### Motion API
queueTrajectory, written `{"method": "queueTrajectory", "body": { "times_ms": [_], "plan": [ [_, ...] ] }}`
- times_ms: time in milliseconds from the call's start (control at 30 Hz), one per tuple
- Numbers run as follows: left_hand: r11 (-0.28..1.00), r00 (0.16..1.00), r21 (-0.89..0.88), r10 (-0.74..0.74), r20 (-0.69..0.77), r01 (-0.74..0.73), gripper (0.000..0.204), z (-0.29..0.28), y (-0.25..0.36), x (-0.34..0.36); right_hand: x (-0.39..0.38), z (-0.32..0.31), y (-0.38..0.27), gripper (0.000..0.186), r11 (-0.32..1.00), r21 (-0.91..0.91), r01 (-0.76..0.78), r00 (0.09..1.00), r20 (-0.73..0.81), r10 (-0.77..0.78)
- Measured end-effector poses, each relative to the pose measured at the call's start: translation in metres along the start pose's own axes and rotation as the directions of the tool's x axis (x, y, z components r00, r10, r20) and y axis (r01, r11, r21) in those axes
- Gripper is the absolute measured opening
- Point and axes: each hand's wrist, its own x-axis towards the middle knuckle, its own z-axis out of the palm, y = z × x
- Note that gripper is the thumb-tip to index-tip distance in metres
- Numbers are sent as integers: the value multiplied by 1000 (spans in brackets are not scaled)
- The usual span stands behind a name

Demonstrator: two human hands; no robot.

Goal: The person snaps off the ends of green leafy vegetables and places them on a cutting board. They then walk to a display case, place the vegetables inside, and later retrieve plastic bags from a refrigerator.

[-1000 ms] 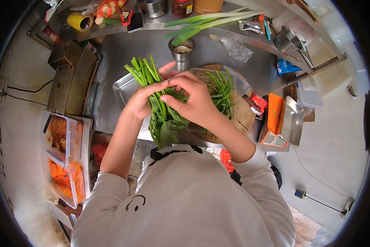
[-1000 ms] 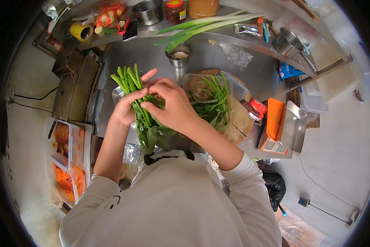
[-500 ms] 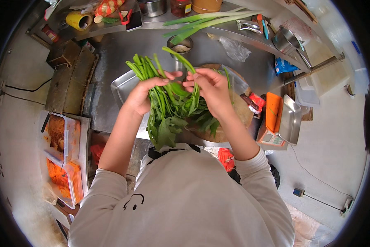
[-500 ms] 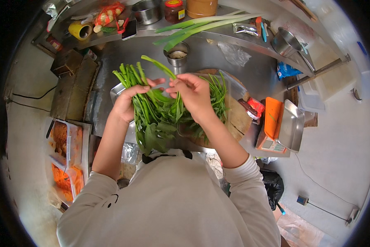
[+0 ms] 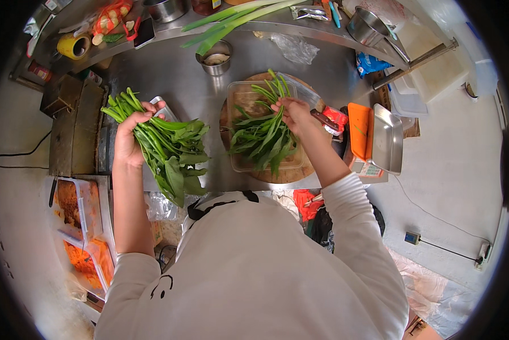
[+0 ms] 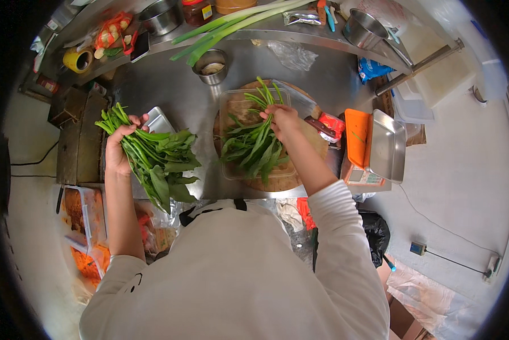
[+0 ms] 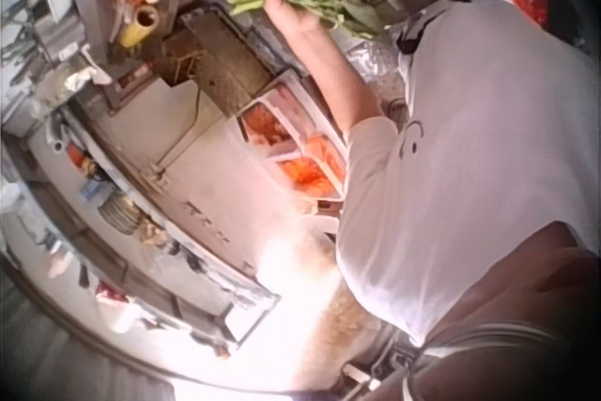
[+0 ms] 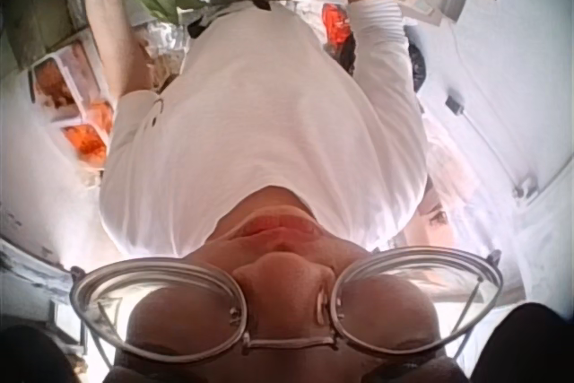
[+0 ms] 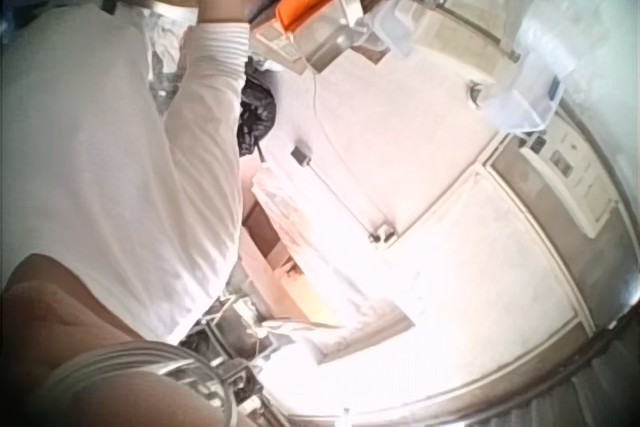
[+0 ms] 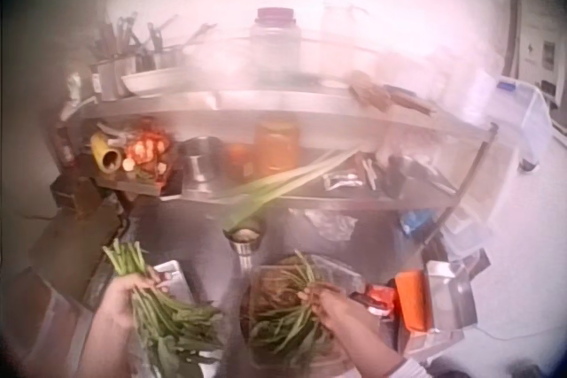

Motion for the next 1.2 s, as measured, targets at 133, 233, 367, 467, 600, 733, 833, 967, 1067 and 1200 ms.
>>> {"method": "queueTrajectory", "body": {
  "times_ms": [133,233,367,467,600,733,833,967,1067,1200],
  "plan": [
    [999,999,8,-40,-22,40,14,5,-6,1,21,-5,29,27,908,-411,78,970,-178,-164],
    [998,998,-12,-61,6,62,14,9,-12,5,12,0,16,28,543,-825,156,937,-51,-346],
    [993,994,56,-107,18,106,15,21,-22,15,-11,6,11,23,290,-772,566,597,140,-790],
    [991,972,80,-122,200,108,13,34,-29,24,-100,69,-31,18,609,-233,758,651,320,-688],
    [988,938,113,-137,318,106,13,63,-32,31,-159,114,-42,20,436,-171,884,449,572,-687],
    [988,912,144,-116,394,64,17,72,-36,34,-158,121,-34,23,530,-175,830,519,593,-616],
    [986,917,155,-114,381,58,25,72,-38,33,-146,116,-26,21,559,-166,812,541,571,-617],
    [980,935,135,-180,306,144,36,73,-38,29,-141,111,-28,16,708,-96,700,627,558,-544],
    [966,902,51,-254,348,252,32,64,-38,34,-143,109,-36,16,897,5,442,726,585,-361],
    [983,974,125,-157,164,137,21,53,-28,29,-127,84,-59,18,949,114,293,779,547,-306]
  ]
}}
